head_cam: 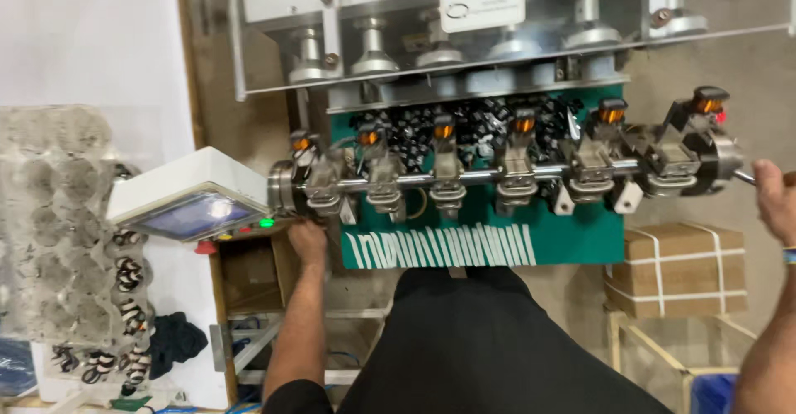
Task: The person picks up small black cylindrical components one at a time and seats them into the fixtures of a multi-station bench machine, then pulls the machine's red-handled lever to cycle the fixtures. They occasionally wipe their hands with a dark cloth and place finished parts aside.
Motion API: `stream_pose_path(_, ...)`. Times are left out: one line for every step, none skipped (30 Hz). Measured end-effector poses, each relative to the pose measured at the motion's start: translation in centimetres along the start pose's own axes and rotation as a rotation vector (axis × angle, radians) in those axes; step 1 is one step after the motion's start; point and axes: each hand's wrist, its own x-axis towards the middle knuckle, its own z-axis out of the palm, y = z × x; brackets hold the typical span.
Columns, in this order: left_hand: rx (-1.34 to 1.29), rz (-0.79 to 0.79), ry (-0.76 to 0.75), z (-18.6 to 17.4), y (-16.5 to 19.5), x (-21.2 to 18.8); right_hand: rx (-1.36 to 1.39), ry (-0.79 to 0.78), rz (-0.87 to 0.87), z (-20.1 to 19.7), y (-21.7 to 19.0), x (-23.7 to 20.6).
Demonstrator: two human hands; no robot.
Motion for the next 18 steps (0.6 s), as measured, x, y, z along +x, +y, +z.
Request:
stream_pose_path(-0.194,-0.164,-0.136,-0.1,-0.1,0.0,-0.006,0.054,-0.02,0.4,-0.4,-1.5)
stream_pose_path(-0.388,-0.328,-0.262,-0.3,0.1,0.0,0.001,0.105,-0.036,1.0,-1.0,-2.6)
stream_pose_path(-0.812,-0.309,-0.236,-0.5,0.0,0.0,0.007,0.155,-0.042,1.8,-1.9,-2.9)
stream_pose_path(-1.238,-0.272,-0.202,-0.8,-0.1,0.0,0.226,0.069,0.152,2.7,-2.9,-2.8)
stream_pose_path(-1.235,-0.356,-0.099,-0.9,0.1,0.3,0.515,0.023,0.397,3.7,-4.1,-1.5)
stream_pose_path(-1.234,-0.425,-0.045,-1.2,0.3,0.2,0.805,-0.033,0.643,4.6,-5.2,0.1)
stream_pose_path(-1.21,-0.485,-0.02,-1.3,0.6,0.3,0.852,0.053,0.462,5.2,-6.0,1.5)
stream_pose_path(-1.19,-0.533,-0.008,-1.3,0.8,0.2,0.89,0.131,0.275,5.0,-6.7,3.0)
stream_pose_path(-1.188,-0.558,0.003,-1.2,1.2,0.1,1.146,0.124,0.405,5.1,-7.4,4.2)
stream_pose_path(-1.188,-0.573,0.016,-1.3,1.4,0.0,1.407,0.117,0.531,5.3,-7.9,5.4)
stream_pose_path(-1.19,-0.574,0.014,-1.2,1.6,-0.1,1.564,0.072,0.482,5.1,-8.1,6.4)
stream_pose_path(-1.189,-0.574,0.01,-1.3,1.8,-0.2,1.719,0.022,0.437,4.9,-8.4,7.1)
stream_pose_path(-1.184,-0.573,-0.003,-1.4,1.8,-0.3,1.868,-0.031,0.391,4.5,-8.6,7.6)
stream_pose_path(-1.184,-0.57,-0.018,-1.6,1.8,-0.4,1.775,-0.063,0.425,4.2,-8.8,8.1)
stream_pose_path(-1.181,-0.568,-0.033,-1.9,1.8,-0.5,1.682,-0.095,0.45,3.9,-9.0,8.5)
stream_pose_path(-1.18,-0.564,-0.046,-2.2,1.7,-0.4,1.588,-0.124,0.473,3.7,-9.2,8.8)
stream_pose_path(-1.17,-0.569,-0.06,-2.5,1.7,-0.4,1.579,-0.12,0.467,3.5,-9.3,9.3)
stream_pose_path(-1.152,-0.566,-0.076,-2.8,1.6,-0.5,1.57,-0.121,0.464,3.5,-9.4,9.6)
